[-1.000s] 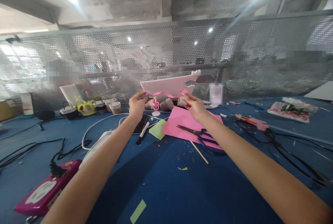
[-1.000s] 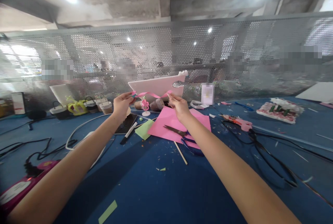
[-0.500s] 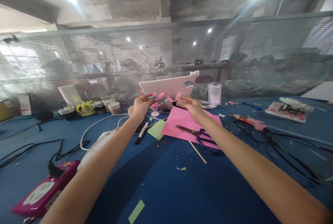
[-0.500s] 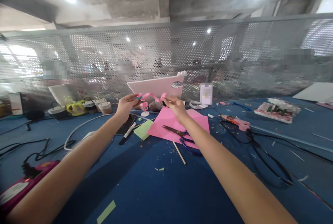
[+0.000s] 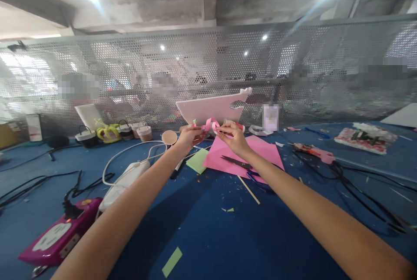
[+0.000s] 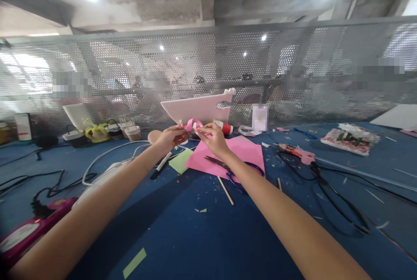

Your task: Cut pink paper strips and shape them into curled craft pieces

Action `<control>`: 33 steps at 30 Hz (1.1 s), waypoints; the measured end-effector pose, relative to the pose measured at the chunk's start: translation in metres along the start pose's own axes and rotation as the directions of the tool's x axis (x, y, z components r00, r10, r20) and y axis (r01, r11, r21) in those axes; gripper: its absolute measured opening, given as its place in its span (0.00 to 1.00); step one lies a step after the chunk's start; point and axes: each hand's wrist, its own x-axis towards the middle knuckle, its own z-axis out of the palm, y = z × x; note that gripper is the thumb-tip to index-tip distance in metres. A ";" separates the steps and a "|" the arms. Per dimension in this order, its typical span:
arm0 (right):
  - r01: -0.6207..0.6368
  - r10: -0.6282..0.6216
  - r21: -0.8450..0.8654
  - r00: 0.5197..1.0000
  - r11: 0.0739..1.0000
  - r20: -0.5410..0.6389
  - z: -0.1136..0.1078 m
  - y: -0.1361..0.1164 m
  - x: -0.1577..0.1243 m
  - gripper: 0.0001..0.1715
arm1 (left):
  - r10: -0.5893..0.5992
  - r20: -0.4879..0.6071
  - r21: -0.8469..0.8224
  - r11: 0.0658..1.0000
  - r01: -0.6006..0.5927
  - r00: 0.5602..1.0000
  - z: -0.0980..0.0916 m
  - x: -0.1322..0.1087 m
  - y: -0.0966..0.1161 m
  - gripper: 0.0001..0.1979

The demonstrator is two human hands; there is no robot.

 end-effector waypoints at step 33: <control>-0.393 0.494 0.681 0.868 0.618 0.052 -0.019 0.006 0.024 0.08 | 0.350 0.764 0.635 -0.261 -0.727 0.542 -0.016 -0.005 -0.019 0.34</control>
